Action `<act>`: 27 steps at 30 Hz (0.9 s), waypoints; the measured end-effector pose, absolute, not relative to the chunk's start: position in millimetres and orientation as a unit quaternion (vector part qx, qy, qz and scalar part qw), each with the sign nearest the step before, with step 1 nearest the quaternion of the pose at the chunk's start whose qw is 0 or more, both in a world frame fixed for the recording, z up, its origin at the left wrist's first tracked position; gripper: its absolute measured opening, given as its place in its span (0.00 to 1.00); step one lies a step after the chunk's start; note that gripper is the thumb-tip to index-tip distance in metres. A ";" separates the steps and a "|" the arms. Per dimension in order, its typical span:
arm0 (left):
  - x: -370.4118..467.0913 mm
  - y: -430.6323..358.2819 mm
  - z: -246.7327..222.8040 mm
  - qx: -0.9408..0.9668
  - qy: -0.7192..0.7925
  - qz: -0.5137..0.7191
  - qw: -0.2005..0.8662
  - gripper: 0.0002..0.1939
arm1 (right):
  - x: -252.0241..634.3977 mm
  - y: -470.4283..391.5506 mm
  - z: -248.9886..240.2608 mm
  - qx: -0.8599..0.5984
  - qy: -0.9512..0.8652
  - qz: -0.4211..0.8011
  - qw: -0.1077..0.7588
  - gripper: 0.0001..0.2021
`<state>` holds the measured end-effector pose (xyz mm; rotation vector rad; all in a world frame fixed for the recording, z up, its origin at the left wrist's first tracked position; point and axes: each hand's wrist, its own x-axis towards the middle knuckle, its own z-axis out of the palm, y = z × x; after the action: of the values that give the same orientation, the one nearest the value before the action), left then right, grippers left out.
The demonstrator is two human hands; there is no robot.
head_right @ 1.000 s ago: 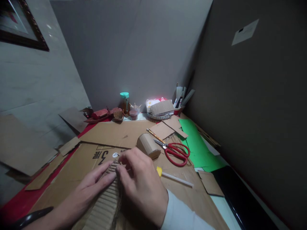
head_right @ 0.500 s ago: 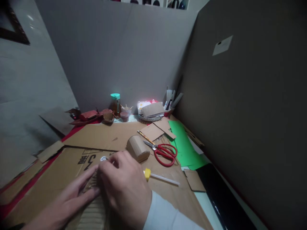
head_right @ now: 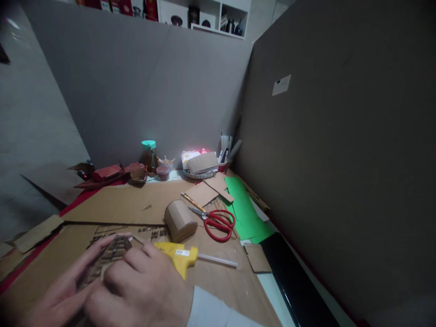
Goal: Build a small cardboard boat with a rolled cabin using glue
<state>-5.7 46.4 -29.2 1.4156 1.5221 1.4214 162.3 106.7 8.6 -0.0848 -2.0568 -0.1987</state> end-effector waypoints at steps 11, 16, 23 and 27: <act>-31.3 43.9 -30.6 0.634 0.592 0.465 0.178 0.16 | 173.3 104.7 18.9 -0.056 -0.882 -0.025 0.468 0.17; -36.9 45.6 -14.8 0.635 0.612 0.437 0.175 0.14 | 219.3 120.5 53.3 -0.226 -0.830 0.062 0.506 0.09; -22.4 41.4 4.7 0.573 0.631 0.477 0.214 0.13 | 278.8 121.7 47.6 -0.455 -0.796 0.154 0.368 0.10; -17.9 41.0 17.1 0.569 0.629 0.467 0.252 0.12 | 270.0 88.4 13.3 -0.495 -0.805 0.195 0.262 0.12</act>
<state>-17.9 41.0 17.1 1.5466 1.7100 1.2700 270.0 88.4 13.3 -1.3396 -2.1772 0.5287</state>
